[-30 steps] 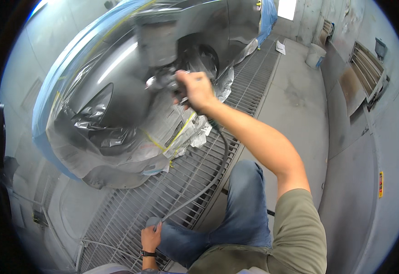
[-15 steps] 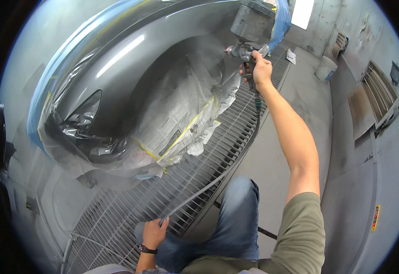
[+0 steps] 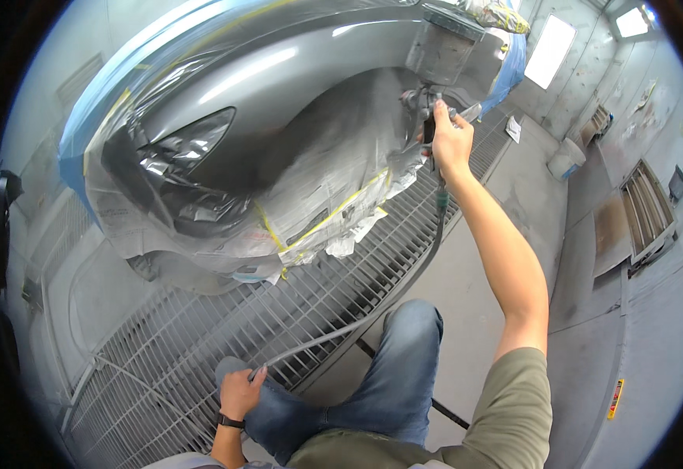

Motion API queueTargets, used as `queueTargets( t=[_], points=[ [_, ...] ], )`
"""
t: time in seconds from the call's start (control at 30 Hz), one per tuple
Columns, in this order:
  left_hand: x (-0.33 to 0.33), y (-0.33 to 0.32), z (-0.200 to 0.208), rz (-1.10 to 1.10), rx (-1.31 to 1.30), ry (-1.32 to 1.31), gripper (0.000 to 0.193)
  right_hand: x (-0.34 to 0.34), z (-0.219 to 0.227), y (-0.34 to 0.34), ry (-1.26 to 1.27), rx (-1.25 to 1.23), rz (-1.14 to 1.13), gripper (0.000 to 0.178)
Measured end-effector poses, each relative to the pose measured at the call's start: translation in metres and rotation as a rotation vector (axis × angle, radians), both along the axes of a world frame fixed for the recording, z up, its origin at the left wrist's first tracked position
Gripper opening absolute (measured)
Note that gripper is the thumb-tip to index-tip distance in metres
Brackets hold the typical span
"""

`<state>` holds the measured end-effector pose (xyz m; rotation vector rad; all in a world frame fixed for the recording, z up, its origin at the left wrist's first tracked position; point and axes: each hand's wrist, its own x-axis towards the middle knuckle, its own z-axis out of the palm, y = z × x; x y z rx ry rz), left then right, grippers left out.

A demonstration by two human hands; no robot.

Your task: The person uses a spray gun to apply paint to the front fender of a car in a paint booth. The car is masked with plastic and tape to protect adjacent areas. The person moves the spray gun in steady passes across the fender surface.

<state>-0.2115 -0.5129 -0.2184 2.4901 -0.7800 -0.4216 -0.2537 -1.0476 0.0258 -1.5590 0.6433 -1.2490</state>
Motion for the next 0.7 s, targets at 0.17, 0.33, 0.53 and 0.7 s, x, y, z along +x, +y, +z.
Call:
queueTargets(
  t=[0.17,0.33,0.53,0.7],
  points=[
    [0.012,0.042,-0.016,0.018,0.042,-0.009,0.057,-0.003,0.017,0.133,0.091,0.006,0.248,0.048],
    [0.017,0.069,-0.030,0.057,0.032,-0.023,0.058,0.013,0.036,0.241,0.199,-0.031,0.478,0.053],
    [0.013,0.084,-0.038,0.096,0.035,-0.034,0.059,0.062,0.047,0.313,0.202,-0.008,0.828,0.043],
    [0.011,0.076,-0.032,0.126,0.055,0.001,0.058,0.085,0.054,0.279,0.183,-0.043,0.878,0.040]
  ],
)
